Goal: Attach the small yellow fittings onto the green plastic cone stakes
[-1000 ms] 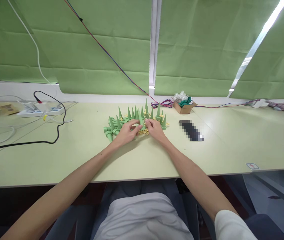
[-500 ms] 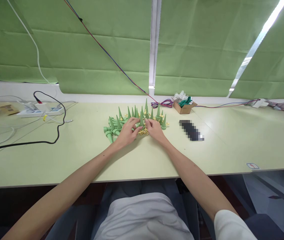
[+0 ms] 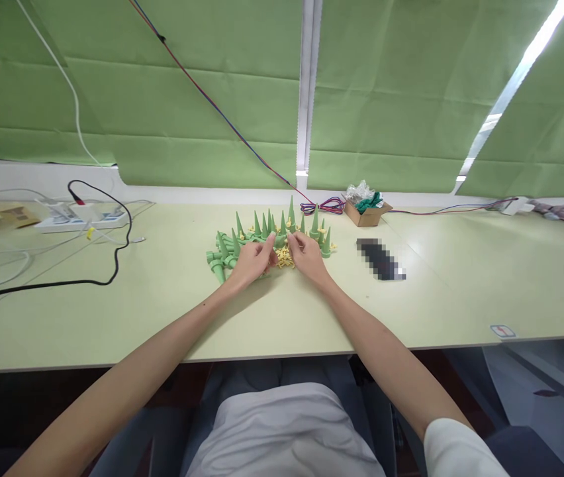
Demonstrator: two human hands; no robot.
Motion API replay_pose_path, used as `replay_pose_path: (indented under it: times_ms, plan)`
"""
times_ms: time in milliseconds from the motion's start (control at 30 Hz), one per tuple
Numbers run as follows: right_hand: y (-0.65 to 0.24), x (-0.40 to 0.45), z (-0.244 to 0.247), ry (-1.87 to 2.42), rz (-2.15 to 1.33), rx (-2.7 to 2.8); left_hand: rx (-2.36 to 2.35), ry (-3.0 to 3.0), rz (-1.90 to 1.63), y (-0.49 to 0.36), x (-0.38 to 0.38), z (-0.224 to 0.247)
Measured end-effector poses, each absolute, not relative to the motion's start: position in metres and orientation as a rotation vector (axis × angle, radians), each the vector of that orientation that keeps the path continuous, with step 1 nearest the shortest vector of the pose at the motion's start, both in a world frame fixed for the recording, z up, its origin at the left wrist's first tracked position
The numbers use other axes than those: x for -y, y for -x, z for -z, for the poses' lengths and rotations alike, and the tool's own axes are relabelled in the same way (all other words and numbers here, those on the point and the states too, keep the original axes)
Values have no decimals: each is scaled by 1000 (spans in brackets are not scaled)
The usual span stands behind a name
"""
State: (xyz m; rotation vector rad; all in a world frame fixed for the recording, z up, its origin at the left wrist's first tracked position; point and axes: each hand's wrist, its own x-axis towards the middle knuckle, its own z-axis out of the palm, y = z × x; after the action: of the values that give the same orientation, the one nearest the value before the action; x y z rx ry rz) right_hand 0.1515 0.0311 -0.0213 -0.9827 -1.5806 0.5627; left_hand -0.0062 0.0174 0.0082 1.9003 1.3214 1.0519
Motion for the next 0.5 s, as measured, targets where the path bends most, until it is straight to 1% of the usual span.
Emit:
replay_pose_path:
  times_ms: [200, 500]
  plan:
    - [-151, -26, 17, 933, -636, 1612, -1215, -1743, -977, 7, -20, -5]
    - [-154, -29, 20, 1042, -575, 1664, -1058, -1652, -900, 12, -22, -5]
